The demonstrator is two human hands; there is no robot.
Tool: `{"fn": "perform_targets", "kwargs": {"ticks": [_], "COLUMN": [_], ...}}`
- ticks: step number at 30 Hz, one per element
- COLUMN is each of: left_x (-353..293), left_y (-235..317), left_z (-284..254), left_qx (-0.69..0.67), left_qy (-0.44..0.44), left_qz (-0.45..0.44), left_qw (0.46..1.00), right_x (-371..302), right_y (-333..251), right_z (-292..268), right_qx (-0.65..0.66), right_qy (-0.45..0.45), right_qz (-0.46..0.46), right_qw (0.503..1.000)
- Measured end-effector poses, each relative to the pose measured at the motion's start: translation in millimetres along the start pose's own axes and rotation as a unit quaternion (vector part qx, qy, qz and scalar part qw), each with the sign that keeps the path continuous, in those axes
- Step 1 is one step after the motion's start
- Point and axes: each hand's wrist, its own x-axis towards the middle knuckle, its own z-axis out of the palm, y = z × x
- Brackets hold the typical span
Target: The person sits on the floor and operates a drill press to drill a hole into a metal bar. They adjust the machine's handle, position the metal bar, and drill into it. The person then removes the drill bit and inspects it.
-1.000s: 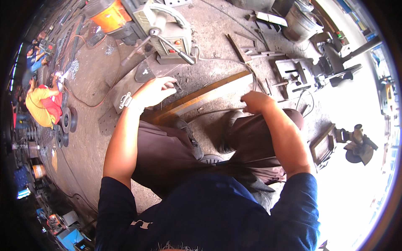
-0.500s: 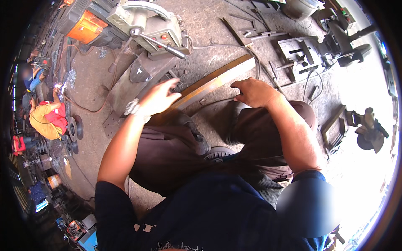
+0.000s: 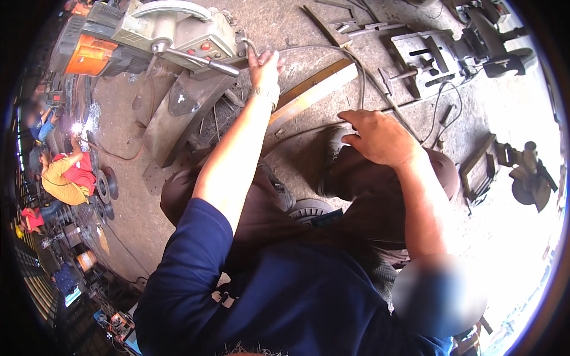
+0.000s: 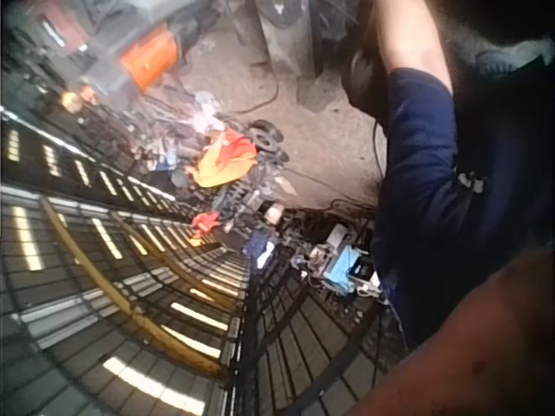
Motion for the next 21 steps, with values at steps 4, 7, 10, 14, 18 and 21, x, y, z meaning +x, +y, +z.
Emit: {"fn": "perform_targets", "kwargs": {"ticks": [4, 7, 10, 14, 18, 21], "left_x": [40, 54, 58, 70, 63, 47], "left_y": [5, 7, 8, 8, 7, 3], "left_z": [3, 4, 4, -12, -13, -2], "left_qx": [-0.088, -0.107, -0.134, -0.228, -0.205, -0.147], "left_qy": [0.020, 0.034, 0.028, 0.018, 0.020, 0.050], "left_qz": [-0.017, -0.046, -0.065, -0.099, -0.093, -0.085], "left_qw": [0.996, 0.993, 0.988, 0.969, 0.974, 0.984], "right_x": [10, 17, 23, 29, 28, 18], "right_y": [8, 11, 14, 14, 8, 9], "right_z": [-6, -6, -5, -5, -6, -2], "right_qx": [-0.007, 0.003, 0.015, 0.012, 0.007, -0.003], "right_qy": [-0.050, -0.035, -0.042, -0.075, -0.079, -0.063], "right_qz": [0.039, 0.034, 0.052, 0.083, 0.099, 0.083], "right_qw": [0.998, 0.999, 0.998, 0.994, 0.992, 0.995]}}
